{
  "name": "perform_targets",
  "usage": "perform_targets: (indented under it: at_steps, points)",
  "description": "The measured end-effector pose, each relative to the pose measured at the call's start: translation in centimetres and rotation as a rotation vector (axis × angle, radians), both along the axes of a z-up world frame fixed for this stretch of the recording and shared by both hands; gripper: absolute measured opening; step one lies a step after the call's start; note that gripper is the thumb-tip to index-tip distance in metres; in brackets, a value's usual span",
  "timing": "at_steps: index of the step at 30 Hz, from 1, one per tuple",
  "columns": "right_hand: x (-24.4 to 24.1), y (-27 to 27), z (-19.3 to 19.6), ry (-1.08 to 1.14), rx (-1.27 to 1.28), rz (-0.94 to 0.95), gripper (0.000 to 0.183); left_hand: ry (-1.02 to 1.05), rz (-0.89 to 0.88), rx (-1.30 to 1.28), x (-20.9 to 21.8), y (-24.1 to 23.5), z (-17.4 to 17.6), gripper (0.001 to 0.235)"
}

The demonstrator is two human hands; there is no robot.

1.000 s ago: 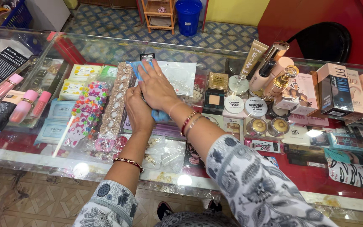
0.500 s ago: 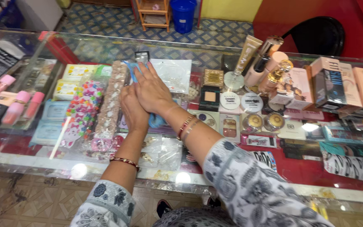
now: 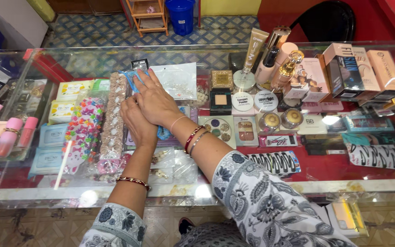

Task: The person wipes the surfaces of various cosmetic items on a glass display counter using a blue cloth. They handle multiple boxes, bottles, and compacts one at a time, wiping each item and placing it back on the counter.

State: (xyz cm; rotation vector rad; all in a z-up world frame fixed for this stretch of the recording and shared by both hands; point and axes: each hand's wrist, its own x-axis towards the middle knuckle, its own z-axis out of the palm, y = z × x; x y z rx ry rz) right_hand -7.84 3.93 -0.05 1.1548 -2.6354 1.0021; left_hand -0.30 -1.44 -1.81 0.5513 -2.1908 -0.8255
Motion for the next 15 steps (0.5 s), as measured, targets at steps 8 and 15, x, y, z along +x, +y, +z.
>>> perform_targets:
  at_steps: [8,15]
  points:
    - [2.9,2.5,-0.5,0.095,0.024,0.000,0.049,-0.022,-0.062,-0.051,0.3,-0.3,-1.3,0.031]
    - [0.9,1.9,0.5,0.003,0.094,-0.009,0.053,-0.037,-0.051,-0.009,0.6,0.0,-1.2,0.032]
